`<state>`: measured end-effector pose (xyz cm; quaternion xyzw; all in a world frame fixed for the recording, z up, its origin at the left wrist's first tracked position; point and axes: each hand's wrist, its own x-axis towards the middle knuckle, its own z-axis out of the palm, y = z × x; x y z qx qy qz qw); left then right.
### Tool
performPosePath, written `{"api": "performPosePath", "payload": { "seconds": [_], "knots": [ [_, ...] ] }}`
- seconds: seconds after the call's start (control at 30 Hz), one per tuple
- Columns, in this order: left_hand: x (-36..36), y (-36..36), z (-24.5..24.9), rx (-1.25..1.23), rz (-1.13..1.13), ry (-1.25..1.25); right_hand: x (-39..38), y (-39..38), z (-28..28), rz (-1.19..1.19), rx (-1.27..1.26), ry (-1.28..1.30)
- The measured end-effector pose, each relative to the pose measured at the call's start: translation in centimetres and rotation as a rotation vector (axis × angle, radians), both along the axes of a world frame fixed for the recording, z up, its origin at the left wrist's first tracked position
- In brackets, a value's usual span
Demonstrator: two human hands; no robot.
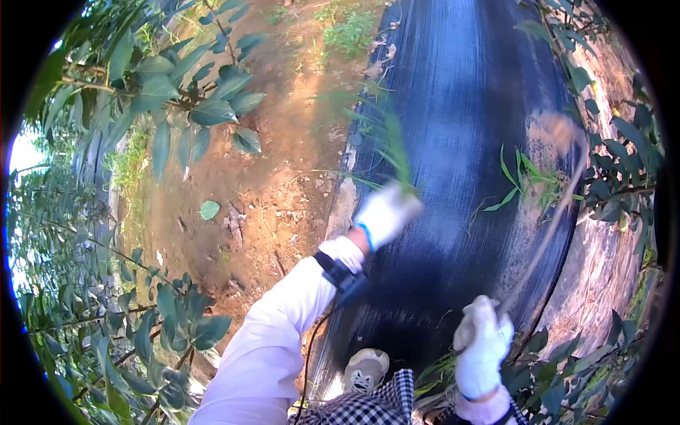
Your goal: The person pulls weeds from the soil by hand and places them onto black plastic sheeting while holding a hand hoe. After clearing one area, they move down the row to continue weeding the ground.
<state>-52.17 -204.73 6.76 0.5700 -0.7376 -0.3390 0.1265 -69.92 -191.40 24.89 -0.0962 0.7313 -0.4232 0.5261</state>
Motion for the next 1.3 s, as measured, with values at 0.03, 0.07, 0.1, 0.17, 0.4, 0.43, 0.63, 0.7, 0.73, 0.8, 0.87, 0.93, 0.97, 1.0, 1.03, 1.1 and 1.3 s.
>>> {"api": "performPosePath", "payload": {
  "seconds": [0.03, 0.07, 0.1, 0.17, 0.4, 0.43, 0.63, 0.7, 0.73, 0.8, 0.87, 0.93, 0.97, 1.0, 1.03, 1.1, 1.3],
  "knots": [
    [-2.1, 0.9, 2.9, 0.228, 0.032, 0.272, 0.0, -0.8, 2.1, 0.036, -0.089, -0.047],
    [-2.1, 1.3, 3.0, 0.194, 0.133, 0.308, 0.0, -1.6, 4.4, 0.097, -0.095, -0.079],
    [-1.9, 1.5, 2.9, 0.158, 0.229, 0.347, 0.3, -2.3, 6.4, 0.152, -0.104, -0.108],
    [0.2, 1.0, 1.9, 0.12, 0.426, 0.372, 1.9, -3.3, 9.6, 0.264, -0.091, -0.104],
    [15.3, 1.1, -4.6, -0.19, 0.929, -0.316, 2.4, -5.0, 12.4, 0.909, -0.101, -0.146],
    [17.1, 1.1, -5.8, -0.314, 0.828, -0.351, 2.5, -5.4, 12.5, 0.926, -0.07, -0.158],
    [21.6, -1.4, -7.6, -0.132, 0.74, -0.196, 5.0, -7.0, 8.4, 0.378, 0.154, -0.1],
    [22.6, -2.4, -7.8, -0.093, 1.035, 0.089, 4.3, -7.0, 3.7, 0.362, 0.108, 0.059],
    [23.3, -2.6, -7.9, -0.139, 0.989, 0.09, 3.6, -6.4, 0.3, 0.33, 0.052, 0.156],
    [21.9, -3.1, -6.7, -0.266, 0.735, -0.12, 2.0, -5.4, -5.4, 0.296, 0.031, 0.29],
    [21.8, -4.2, -6.9, -0.317, 0.546, -0.29, 0.7, -4.7, -9.5, 0.311, 0.054, 0.424],
    [21.6, -4.5, -7.0, -0.245, 0.618, -0.143, 0.4, -4.9, -10.7, 0.291, 0.093, 0.448],
    [21.3, -4.7, -6.9, -0.211, 0.65, -0.071, 0.3, -5.0, -11.3, 0.278, 0.112, 0.458],
    [19.8, -4.6, -5.2, -0.108, 0.67, 0.022, 0.1, -4.9, -12.7, 0.241, 0.062, 0.454],
    [18.7, -4.3, -4.7, -0.086, 0.623, 0.009, 0.3, -5.5, -12.7, 0.255, 0.07, 0.48],
    [17.1, -3.6, -5.2, -0.256, 0.419, -0.108, 0.8, -6.5, -12.6, 0.296, 0.102, 0.536],
    [17.4, -2.2, -6.8, -0.054, 0.814, 0.275, 7.1, -9.0, -0.3, 0.396, 0.111, -0.022]
  ]
}}
